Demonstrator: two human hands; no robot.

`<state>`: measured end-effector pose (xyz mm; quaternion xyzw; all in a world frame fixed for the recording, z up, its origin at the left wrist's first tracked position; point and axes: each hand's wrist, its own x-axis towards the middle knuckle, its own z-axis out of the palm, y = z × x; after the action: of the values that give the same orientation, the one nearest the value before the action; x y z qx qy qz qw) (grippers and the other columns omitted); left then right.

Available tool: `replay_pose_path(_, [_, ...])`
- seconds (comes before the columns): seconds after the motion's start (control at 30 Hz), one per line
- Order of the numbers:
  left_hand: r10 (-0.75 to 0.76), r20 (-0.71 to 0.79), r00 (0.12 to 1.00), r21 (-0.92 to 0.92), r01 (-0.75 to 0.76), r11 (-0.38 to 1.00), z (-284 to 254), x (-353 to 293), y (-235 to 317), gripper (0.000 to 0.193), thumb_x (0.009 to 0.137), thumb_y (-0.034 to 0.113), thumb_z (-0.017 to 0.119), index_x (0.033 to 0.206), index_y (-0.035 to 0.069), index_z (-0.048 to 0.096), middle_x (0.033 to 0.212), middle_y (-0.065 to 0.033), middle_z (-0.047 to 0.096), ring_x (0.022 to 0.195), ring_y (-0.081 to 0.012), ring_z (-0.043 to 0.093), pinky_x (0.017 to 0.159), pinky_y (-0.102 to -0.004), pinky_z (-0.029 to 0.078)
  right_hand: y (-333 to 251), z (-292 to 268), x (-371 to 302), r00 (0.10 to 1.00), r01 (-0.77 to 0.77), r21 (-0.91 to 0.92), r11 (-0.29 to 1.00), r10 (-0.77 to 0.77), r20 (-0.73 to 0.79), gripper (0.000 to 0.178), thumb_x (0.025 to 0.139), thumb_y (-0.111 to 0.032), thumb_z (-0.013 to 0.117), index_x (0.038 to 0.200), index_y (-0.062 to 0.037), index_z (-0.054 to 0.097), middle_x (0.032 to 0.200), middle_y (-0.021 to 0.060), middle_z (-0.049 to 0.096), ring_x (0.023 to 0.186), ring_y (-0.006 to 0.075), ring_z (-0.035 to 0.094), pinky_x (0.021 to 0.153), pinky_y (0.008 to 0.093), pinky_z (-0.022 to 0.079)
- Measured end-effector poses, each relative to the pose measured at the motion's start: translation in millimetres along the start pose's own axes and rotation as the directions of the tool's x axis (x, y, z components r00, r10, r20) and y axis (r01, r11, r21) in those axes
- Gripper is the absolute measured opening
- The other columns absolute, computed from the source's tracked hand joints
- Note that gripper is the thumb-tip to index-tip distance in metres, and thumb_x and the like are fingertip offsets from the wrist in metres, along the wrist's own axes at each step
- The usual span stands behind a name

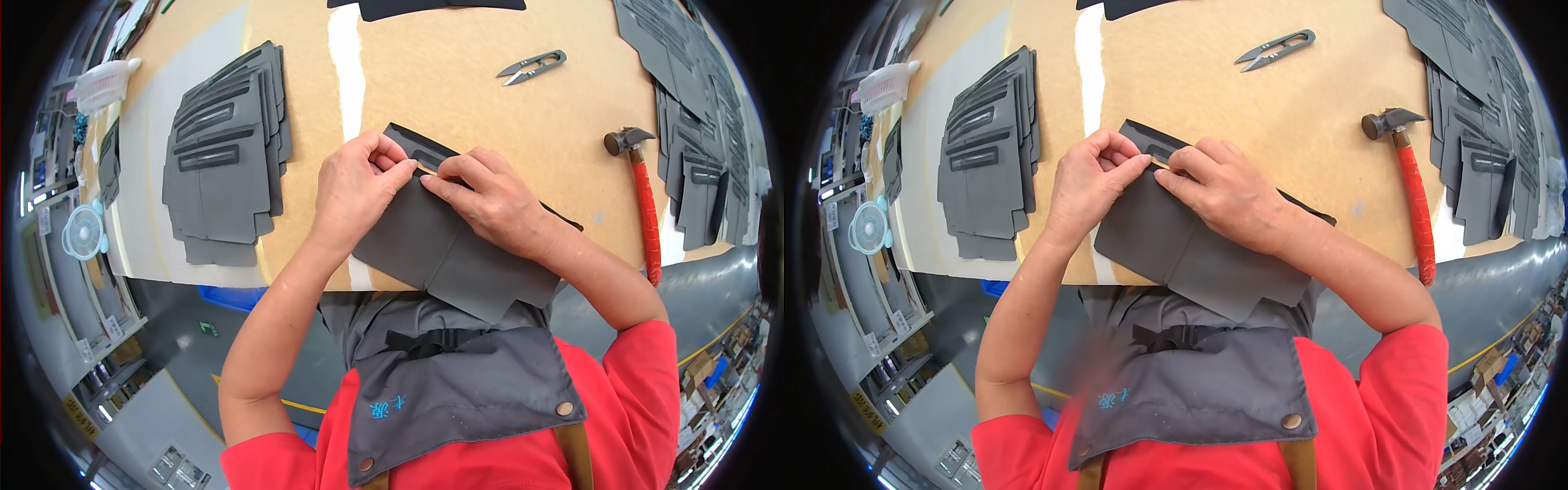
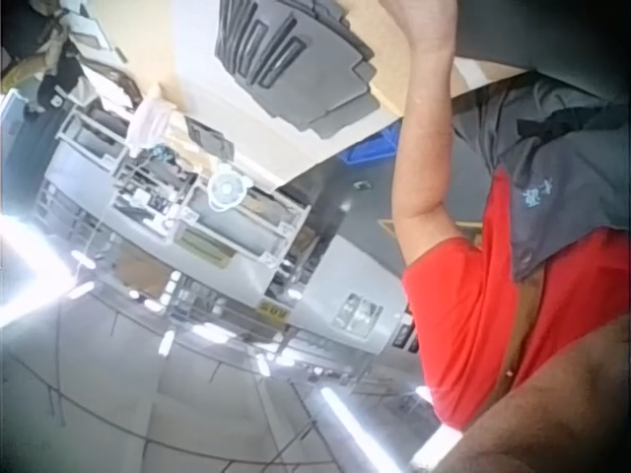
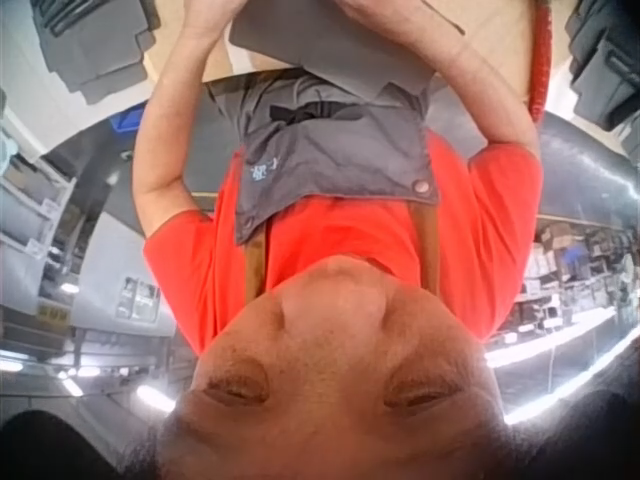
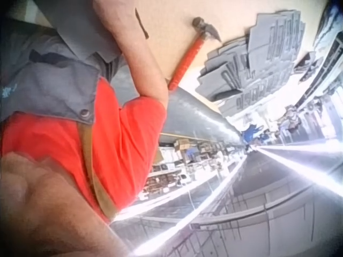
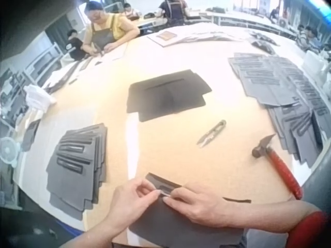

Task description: Assembling leather components by inserting reinforcement strips into pre-cut slots and flattening with a hammer.

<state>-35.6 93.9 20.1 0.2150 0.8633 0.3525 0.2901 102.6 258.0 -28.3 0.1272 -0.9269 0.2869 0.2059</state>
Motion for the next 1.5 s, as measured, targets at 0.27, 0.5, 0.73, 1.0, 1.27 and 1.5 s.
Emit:
replay_pose_path(0.27, [-0.072,0.059,0.996,-0.063,0.076,0.995,-2.7,5.9,-6.9,0.014,0.084,0.015,0.079,0.089,0.005,0.071,0.074,0.0005,0.067,0.066,-0.0079,0.061,0.065,-0.0255,0.052,1.2,1.3,-2.0,1.000,0.005,0.005,1.000,-0.005,-0.022,0.034,0.080,-0.007,0.067,0.113,-0.0029,0.071,0.102,0.0058,0.061,0.094,0.0238,0.058,0.083,0.0370,0.051])
replay_pose_path(0.5, [-0.069,0.150,0.986,-0.089,0.083,0.993,-9.0,9.7,-3.6,0.015,0.089,0.012,0.078,0.093,0.004,0.068,0.077,0.0027,0.060,0.066,-0.0034,0.054,0.058,-0.0190,0.046,1.4,1.2,-2.3,1.000,0.016,-0.012,1.000,-0.016,-0.012,0.036,0.078,-0.009,0.068,0.113,-0.0021,0.071,0.102,0.0062,0.060,0.094,0.0238,0.058,0.084,0.0366,0.052])
replay_pose_path(0.73, [-0.171,0.118,0.978,-0.054,0.179,0.982,-7.1,11.2,-0.3,0.019,0.082,0.019,0.082,0.089,0.006,0.071,0.076,0.0011,0.067,0.071,-0.0078,0.063,0.067,-0.0246,0.052,1.0,2.5,-2.4,1.000,0.019,-0.027,0.999,-0.019,-0.002,0.036,0.078,-0.009,0.067,0.114,-0.0019,0.070,0.099,0.0060,0.058,0.093,0.0238,0.058,0.083,0.0368,0.052])
replay_pose_path(1.0, [-0.135,0.139,0.981,-0.026,0.140,0.990,-9.1,12.9,-0.3,0.016,0.081,0.017,0.080,0.086,0.006,0.070,0.074,0.0014,0.066,0.070,-0.0084,0.061,0.066,-0.0259,0.050,1.8,2.2,-2.2,0.999,0.029,-0.039,0.999,-0.030,-0.016,0.035,0.079,-0.009,0.068,0.113,-0.0019,0.071,0.100,0.0062,0.059,0.093,0.0236,0.058,0.082,0.0363,0.052])
replay_pose_path(1.27, [-0.159,0.155,0.975,-0.031,0.166,0.986,-11.0,13.2,1.7,0.014,0.081,0.012,0.080,0.087,0.005,0.069,0.074,0.0012,0.064,0.069,-0.0073,0.059,0.065,-0.0260,0.050,0.9,1.9,-1.8,0.999,0.025,-0.027,0.999,-0.026,-0.032,0.032,0.080,-0.008,0.068,0.111,-0.0020,0.072,0.100,0.0061,0.060,0.093,0.0234,0.059,0.083,0.0362,0.052])
replay_pose_path(1.5, [0.181,-0.105,0.978,-0.036,-0.185,0.982,-0.6,-32.1,-11.8,0.019,0.084,0.012,0.080,0.098,0.005,0.069,0.089,-0.0024,0.069,0.075,-0.0148,0.064,0.070,-0.0293,0.053,5.3,-19.6,1.7,0.997,-0.065,0.075,0.995,0.068,-0.034,0.027,0.083,-0.004,0.073,0.110,-0.0071,0.074,0.105,0.0076,0.065,0.095,0.0261,0.063,0.082,0.0377,0.055])
